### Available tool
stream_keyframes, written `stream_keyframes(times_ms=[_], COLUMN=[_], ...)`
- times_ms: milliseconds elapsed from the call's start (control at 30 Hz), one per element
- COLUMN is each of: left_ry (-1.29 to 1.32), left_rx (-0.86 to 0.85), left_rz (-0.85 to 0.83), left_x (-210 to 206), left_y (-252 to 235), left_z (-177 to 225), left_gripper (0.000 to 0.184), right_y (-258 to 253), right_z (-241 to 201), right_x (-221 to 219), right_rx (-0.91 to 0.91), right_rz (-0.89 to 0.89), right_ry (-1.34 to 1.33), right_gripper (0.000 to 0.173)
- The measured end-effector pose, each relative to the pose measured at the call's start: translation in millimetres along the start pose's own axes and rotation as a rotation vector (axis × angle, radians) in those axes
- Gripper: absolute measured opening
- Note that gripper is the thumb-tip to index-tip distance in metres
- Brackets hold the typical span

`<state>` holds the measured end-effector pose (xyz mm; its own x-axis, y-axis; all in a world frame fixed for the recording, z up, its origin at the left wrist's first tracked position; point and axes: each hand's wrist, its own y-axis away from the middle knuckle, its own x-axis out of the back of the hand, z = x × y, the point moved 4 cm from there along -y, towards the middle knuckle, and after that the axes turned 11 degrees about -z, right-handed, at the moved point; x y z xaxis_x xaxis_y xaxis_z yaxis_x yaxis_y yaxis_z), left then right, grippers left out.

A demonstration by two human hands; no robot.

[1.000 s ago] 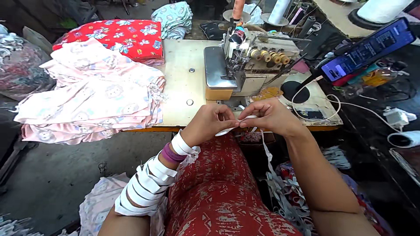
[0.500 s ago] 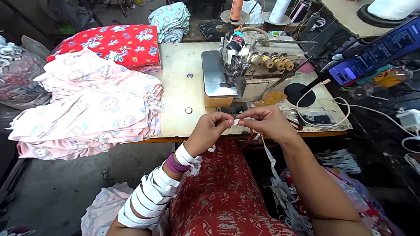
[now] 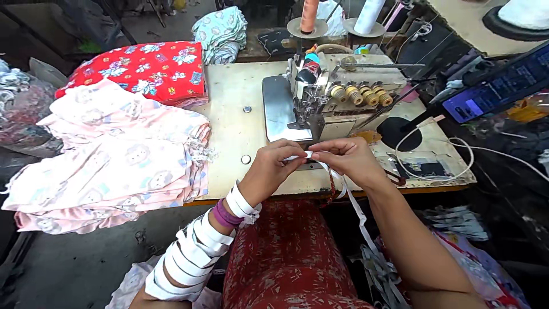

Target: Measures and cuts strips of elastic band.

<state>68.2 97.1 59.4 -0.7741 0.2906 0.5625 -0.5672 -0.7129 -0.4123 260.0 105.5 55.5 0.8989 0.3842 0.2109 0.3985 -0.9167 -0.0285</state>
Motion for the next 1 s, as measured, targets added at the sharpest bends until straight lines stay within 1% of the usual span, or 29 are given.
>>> stream_keyframes(times_ms=[100, 133, 267, 333, 433, 500, 600, 733, 900, 1000], left_ry=[-0.091, -0.14, -0.306, -0.324, -0.294, -0.289, -0.299, -0.293, -0.252, -0.256], left_rx=[-0.026, -0.038, -0.051, -0.036, -0.026, -0.022, -0.016, -0.018, -0.021, -0.005], left_rz=[-0.025, -0.038, -0.124, -0.139, -0.137, -0.132, -0.129, -0.133, -0.142, -0.147], left_x=[11, 14, 11, 7, 5, 5, 5, 5, 7, 7], left_y=[-19, -26, -48, -53, -53, -52, -52, -52, -53, -53], left_z=[-6, -9, -31, -40, -44, -45, -45, -46, -49, -48], left_gripper=[0.009, 0.008, 0.006, 0.005, 0.006, 0.006, 0.005, 0.005, 0.004, 0.005], right_y=[-16, -24, -47, -49, -44, -39, -35, -34, -38, -37], right_z=[-3, -2, 7, 11, 18, 22, 26, 27, 33, 34], right_x=[6, 8, 5, 5, 10, 13, 13, 12, 16, 15], right_rx=[0.022, 0.041, 0.111, 0.111, 0.137, 0.217, 0.307, 0.318, 0.329, 0.34], right_rz=[0.034, 0.045, 0.07, 0.063, 0.039, 0.063, 0.08, 0.061, 0.085, 0.093], right_ry=[0.051, 0.115, 0.544, 0.626, 0.617, 0.624, 0.64, 0.639, 0.557, 0.564], right_gripper=[0.014, 0.013, 0.014, 0.016, 0.021, 0.024, 0.023, 0.025, 0.018, 0.02])
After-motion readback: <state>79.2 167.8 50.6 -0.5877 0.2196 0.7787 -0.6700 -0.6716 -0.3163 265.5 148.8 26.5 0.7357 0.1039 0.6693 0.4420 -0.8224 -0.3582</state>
